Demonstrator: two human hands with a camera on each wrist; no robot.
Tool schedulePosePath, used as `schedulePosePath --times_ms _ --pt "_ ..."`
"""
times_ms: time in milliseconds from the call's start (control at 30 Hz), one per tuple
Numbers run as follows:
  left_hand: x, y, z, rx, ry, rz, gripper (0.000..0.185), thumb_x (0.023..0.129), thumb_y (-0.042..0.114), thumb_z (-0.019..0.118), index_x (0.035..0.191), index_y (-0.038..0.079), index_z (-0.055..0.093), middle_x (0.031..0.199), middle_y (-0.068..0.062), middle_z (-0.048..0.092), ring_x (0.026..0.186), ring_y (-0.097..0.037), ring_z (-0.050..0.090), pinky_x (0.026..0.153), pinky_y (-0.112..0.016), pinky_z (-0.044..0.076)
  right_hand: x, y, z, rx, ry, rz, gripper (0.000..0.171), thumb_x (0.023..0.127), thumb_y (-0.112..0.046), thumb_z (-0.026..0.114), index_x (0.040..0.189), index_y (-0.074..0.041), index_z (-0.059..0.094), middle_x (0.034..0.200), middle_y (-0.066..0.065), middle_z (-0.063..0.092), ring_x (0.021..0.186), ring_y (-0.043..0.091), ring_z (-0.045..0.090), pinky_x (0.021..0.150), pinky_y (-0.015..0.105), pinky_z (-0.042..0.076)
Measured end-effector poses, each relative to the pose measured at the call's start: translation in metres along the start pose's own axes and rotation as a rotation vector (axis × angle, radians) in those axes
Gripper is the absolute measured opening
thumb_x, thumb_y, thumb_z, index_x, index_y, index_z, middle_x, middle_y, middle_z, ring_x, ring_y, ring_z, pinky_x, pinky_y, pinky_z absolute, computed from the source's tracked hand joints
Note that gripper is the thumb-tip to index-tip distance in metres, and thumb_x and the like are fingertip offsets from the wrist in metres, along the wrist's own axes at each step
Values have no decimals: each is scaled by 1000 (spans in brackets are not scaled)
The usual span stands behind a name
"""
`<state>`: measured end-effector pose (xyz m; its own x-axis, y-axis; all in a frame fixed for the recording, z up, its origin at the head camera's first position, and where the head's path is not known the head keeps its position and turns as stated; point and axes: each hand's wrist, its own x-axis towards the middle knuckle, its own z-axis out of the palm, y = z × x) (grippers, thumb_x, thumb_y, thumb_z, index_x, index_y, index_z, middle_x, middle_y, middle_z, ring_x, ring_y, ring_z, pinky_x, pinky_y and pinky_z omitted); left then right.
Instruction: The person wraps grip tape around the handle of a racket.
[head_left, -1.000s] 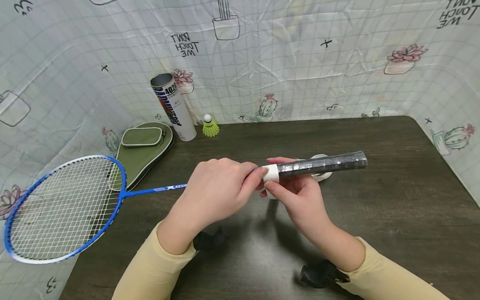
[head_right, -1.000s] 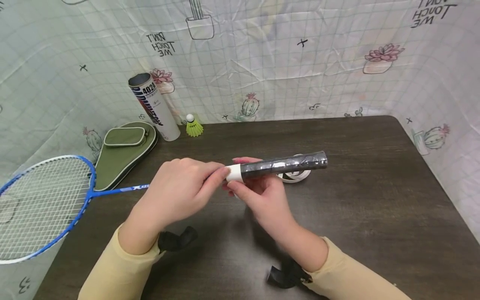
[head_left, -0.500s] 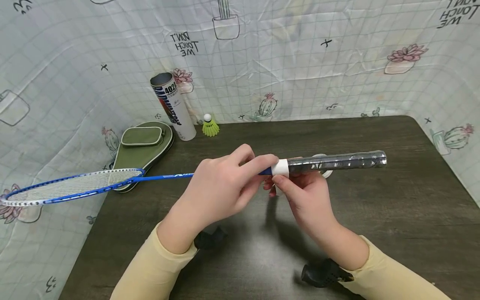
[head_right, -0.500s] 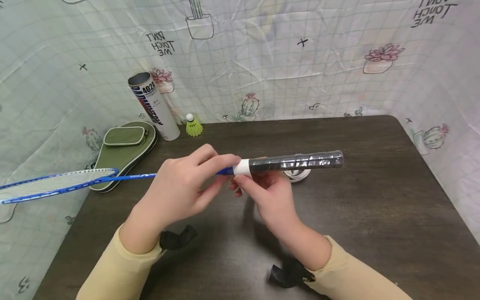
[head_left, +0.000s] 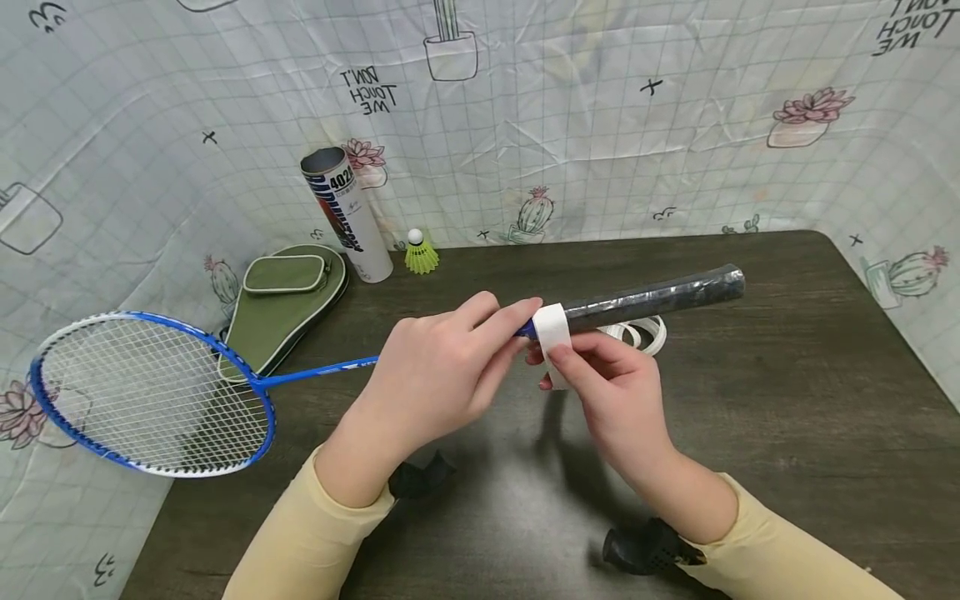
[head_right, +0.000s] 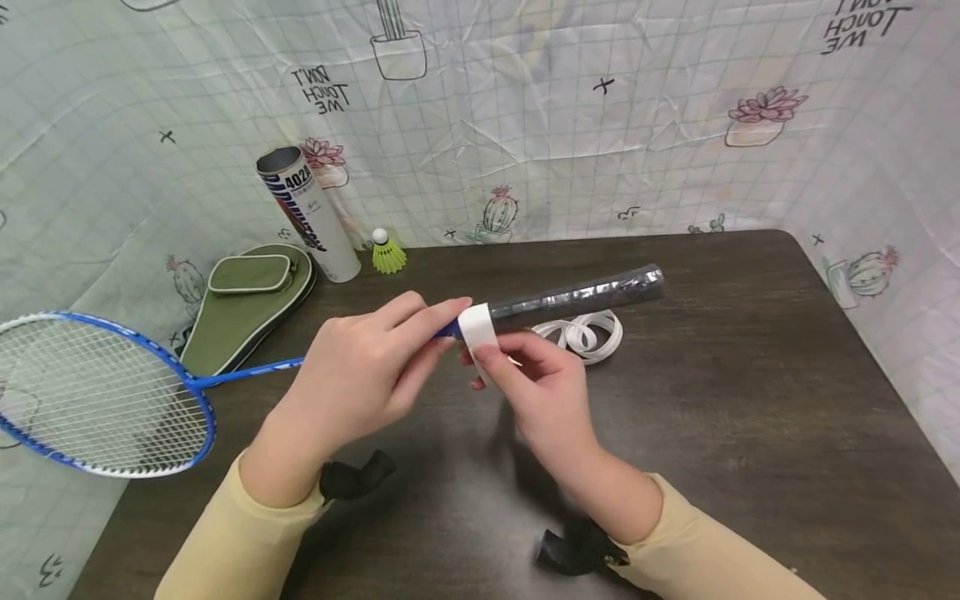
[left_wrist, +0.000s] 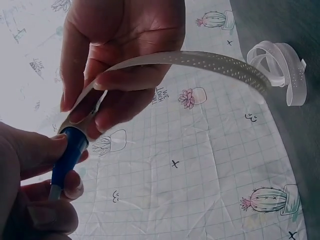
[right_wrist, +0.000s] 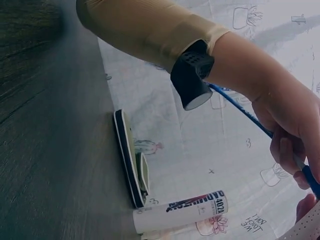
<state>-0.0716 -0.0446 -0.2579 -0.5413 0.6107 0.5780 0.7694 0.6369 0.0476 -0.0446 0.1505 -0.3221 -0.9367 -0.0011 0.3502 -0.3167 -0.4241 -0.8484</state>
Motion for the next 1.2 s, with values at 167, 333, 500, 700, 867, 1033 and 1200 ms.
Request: schedulePosePath --times_ms 167,333,500,700,867,1033,1200 --pt "0 0 1 0 -22 9 29 104 27 60 129 16 70 86 6 61 50 -7 44 43 -26 35 1 1 -2 -94 38 25 11 94 12 65 93 5 74 95 13 77 86 23 76 70 36 62" --pt "-1 -2 0 -18 -49 11 31 103 27 60 130 14 70 85 7 64 51 -6 45 43 -26 35 1 1 -4 -188 28 39 5 95 7 68 94 4 72 92 6 77 81 20 75 70 36 63" --pt "-1 -3 -2 0 -87 -2 38 101 33 67 136 16 68 88 7 68 51 -6 48 44 -25 37 0 3 -3 -282 46 5 4 94 4 70 93 7 72 87 2 77 74 16 74 70 31 61" --pt "-1 -2 -2 8 -114 -49 33 102 35 65 132 21 69 95 11 74 57 -7 59 45 -28 41 -2 6 -2 -244 26 -115 6 92 13 67 91 10 71 87 7 77 73 16 74 69 30 61" --pt "-2 -3 -1 -14 -150 -85 30 104 36 62 130 24 69 97 12 74 63 -7 62 48 -30 44 -2 8 -1 -260 34 -195 4 90 14 69 89 12 72 85 7 78 75 14 74 69 26 60" --pt "-1 -4 -2 -69 -183 -101 31 104 36 61 132 24 69 104 11 75 71 -7 65 52 -32 49 -3 8 -1 -314 73 -185 5 90 9 73 87 12 71 84 3 78 76 12 75 69 21 58" --pt "-2 -3 -2 -92 -196 -116 26 105 37 60 127 27 70 100 14 73 68 -6 61 53 -34 49 -3 12 -1 -340 107 -191 6 89 7 76 85 11 73 83 2 78 73 12 75 69 21 59"
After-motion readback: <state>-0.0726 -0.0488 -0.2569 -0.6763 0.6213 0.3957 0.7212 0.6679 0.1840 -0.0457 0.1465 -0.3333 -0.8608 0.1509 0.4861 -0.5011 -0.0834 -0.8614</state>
